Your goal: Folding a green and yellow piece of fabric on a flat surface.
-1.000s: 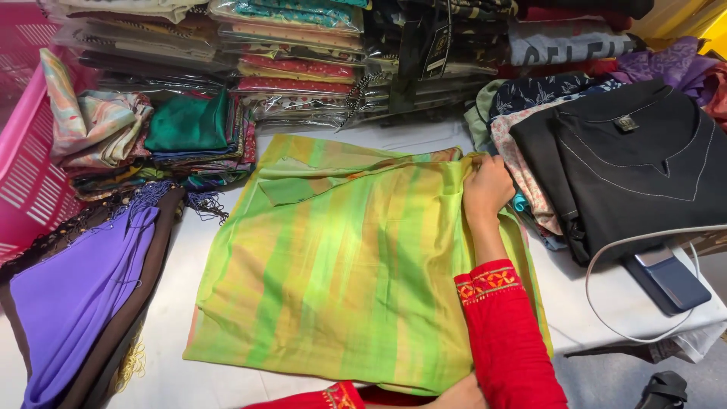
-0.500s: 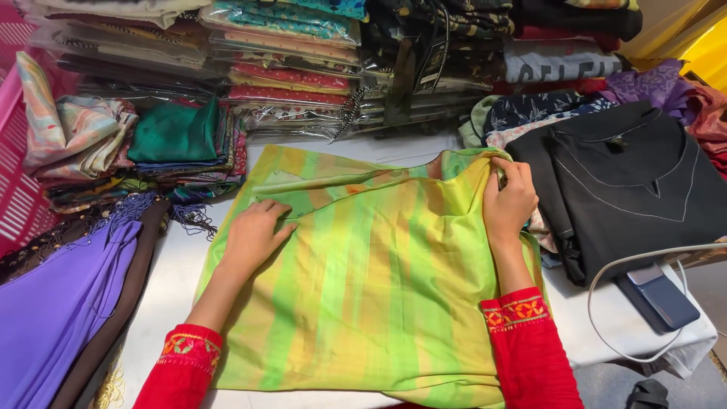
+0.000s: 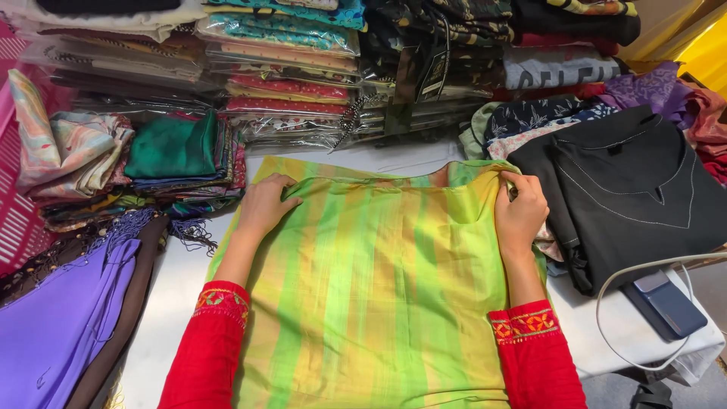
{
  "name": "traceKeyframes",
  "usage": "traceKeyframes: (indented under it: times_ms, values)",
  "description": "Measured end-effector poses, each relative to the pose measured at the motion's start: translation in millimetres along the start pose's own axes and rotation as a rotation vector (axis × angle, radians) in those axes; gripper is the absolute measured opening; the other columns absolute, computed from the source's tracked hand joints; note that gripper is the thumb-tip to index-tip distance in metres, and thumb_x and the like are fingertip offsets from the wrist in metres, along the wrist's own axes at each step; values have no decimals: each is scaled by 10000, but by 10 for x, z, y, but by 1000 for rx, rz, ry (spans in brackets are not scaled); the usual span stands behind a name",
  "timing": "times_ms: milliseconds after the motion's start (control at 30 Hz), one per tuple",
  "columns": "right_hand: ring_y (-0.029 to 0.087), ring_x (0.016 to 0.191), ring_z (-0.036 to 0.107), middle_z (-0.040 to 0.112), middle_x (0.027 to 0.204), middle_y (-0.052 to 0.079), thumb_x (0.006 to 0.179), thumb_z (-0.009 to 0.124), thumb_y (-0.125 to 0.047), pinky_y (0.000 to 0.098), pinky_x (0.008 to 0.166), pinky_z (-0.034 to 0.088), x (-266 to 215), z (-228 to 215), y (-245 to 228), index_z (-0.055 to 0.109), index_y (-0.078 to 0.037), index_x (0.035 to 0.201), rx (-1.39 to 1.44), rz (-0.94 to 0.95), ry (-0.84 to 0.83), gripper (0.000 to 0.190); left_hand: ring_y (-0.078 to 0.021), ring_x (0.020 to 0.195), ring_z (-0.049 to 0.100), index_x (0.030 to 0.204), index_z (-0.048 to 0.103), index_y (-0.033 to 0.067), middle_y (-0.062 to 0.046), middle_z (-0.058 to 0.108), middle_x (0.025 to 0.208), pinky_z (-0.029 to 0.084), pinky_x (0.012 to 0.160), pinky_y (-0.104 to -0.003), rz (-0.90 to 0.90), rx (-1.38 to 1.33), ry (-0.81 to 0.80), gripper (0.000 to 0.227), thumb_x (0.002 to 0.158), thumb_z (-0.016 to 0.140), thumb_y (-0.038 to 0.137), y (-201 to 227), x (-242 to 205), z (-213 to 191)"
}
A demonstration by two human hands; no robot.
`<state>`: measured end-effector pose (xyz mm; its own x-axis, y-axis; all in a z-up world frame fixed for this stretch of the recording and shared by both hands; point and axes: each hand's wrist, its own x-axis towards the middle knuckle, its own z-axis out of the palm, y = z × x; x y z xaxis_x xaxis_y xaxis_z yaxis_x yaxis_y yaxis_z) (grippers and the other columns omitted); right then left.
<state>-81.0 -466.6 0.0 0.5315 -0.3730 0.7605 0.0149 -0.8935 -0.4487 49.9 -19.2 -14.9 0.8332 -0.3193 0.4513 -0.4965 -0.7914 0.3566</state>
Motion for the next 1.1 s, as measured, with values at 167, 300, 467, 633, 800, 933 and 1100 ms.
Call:
traceKeyframes:
  times_ms: [167, 300, 467, 633, 800, 933, 1100]
  values:
    - [256, 776, 689, 677, 1020, 81, 973, 740, -69, 376, 688, 529, 25, -136, -135, 767, -84, 1091, 10, -11, -20, 122, -388, 943, 673, 1303, 709, 119, -159, 723, 1027, 532, 802, -485, -1, -86, -35, 595, 733, 836, 233, 85, -21, -255]
    - [245, 785, 683, 672, 1054, 70, 986, 726, -29, 366, 705, 529, 179, -340, -158, 755, -70, 1122, 9, -81, 56, 145, -359, 903, 703, 1166, 780, 199, -157, 749, 977, 547, 822, -441, -131, -91, -134, 414, 763, 852, 263, 19, -4, -491]
    - [245, 779, 674, 680, 1062, 64, 978, 748, -18, 376, 696, 514, 336, -471, 2, 769, -79, 1120, -71, -88, 95, 156, -312, 868, 740, 1094, 780, 171, -110, 777, 960, 550, 785, -403, -193, -273, -6, 315, 787, 815, 233, -195, -22, -354]
    - [246, 900, 645, 680, 1042, 45, 959, 772, -34, 386, 760, 511, 157, -319, 85, 778, -103, 1083, -194, -105, 115, 142, -364, 884, 698, 1045, 782, 124, -129, 745, 993, 547, 739, -471, -129, 78, 140, 221, 825, 757, 116, -86, 63, 69]
    - [257, 1027, 606, 680, 1076, 16, 941, 772, -38, 371, 839, 521, 89, -281, 87, 768, -112, 1107, -264, -194, 122, 181, -349, 914, 697, 1034, 697, 63, -123, 692, 1038, 553, 737, -474, -70, 250, 113, 163, 898, 738, 143, -167, 239, 400]
    - [263, 1038, 599, 679, 1092, 17, 909, 776, -45, 381, 894, 508, 73, -215, 144, 758, -116, 1126, -309, -217, 89, 229, -319, 952, 692, 1275, 654, 82, -123, 656, 1117, 571, 760, -431, -44, 330, 224, 393, 888, 692, 24, -268, 219, 550]
    - [254, 1042, 604, 681, 1098, 9, 887, 768, -50, 382, 905, 498, 69, -183, 196, 756, -128, 1152, -348, -215, 60, 277, -283, 1014, 666, 1218, 636, 96, -101, 660, 1169, 548, 794, -392, 270, 154, 193, 343, 901, 703, 208, 553, -179, -281]
